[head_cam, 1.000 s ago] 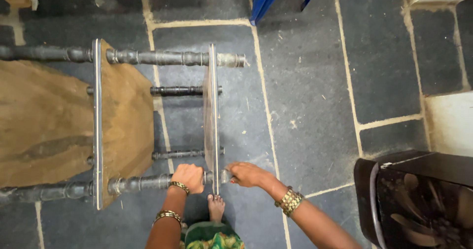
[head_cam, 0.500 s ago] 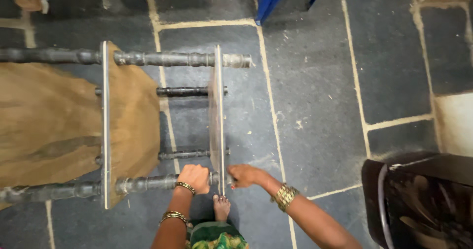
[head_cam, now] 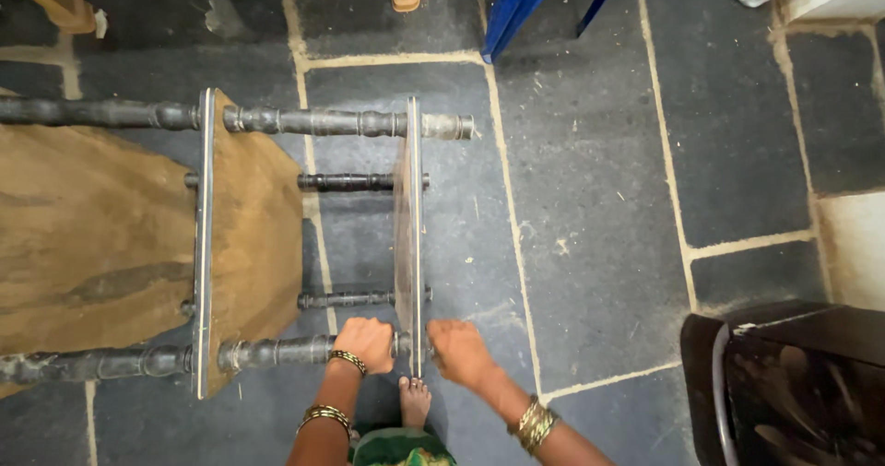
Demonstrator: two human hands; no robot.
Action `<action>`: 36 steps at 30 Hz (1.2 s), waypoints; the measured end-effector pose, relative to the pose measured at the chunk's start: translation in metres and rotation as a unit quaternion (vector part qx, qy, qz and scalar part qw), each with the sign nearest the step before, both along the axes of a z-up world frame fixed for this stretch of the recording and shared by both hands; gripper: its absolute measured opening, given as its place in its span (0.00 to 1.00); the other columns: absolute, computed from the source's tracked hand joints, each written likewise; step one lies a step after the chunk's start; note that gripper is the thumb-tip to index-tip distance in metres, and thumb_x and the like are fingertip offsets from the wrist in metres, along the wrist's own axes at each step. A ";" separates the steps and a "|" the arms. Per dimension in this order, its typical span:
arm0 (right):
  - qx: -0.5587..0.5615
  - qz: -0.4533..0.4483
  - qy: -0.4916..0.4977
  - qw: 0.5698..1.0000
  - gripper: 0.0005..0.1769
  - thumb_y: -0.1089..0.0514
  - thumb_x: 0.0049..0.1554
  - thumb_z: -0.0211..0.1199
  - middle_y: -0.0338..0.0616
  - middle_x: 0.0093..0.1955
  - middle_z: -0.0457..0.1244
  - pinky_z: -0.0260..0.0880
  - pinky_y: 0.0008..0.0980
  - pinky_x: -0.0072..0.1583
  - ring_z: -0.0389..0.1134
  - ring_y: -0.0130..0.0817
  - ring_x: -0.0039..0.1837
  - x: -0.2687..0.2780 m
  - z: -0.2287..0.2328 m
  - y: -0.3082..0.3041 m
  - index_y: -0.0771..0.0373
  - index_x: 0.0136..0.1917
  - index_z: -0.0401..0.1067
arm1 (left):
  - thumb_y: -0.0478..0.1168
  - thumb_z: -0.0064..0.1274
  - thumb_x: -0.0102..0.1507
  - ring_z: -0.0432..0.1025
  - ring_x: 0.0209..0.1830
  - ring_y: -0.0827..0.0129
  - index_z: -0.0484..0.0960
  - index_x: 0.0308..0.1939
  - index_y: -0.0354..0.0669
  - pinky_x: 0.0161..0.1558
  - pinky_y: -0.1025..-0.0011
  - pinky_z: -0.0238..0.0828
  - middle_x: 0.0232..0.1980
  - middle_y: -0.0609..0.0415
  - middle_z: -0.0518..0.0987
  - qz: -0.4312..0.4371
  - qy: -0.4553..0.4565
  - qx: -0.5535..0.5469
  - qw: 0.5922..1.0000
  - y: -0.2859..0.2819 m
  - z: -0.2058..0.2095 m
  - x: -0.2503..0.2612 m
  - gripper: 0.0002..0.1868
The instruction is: The person lifts a small wooden stool, turns it upside down, and removes the plastic caps from the legs by hand. The removed caps are placed on the floor. The stool remains upside down at the end of the clip.
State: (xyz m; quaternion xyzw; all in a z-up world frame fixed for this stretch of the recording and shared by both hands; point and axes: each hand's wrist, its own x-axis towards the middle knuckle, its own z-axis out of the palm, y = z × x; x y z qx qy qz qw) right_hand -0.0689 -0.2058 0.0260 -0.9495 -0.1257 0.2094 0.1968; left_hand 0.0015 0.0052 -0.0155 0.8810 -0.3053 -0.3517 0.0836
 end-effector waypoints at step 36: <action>-0.093 -0.068 -0.293 0.949 0.12 0.62 0.38 0.65 0.40 0.34 0.60 0.62 0.42 0.42 0.64 0.41 0.39 -0.026 -0.051 0.013 0.54 0.36 0.65 | 0.45 0.61 0.48 0.80 0.39 0.50 0.88 0.29 0.45 0.49 0.56 0.73 0.36 0.41 0.84 -0.023 -0.069 -0.014 0.997 0.000 -0.001 -0.012 0.10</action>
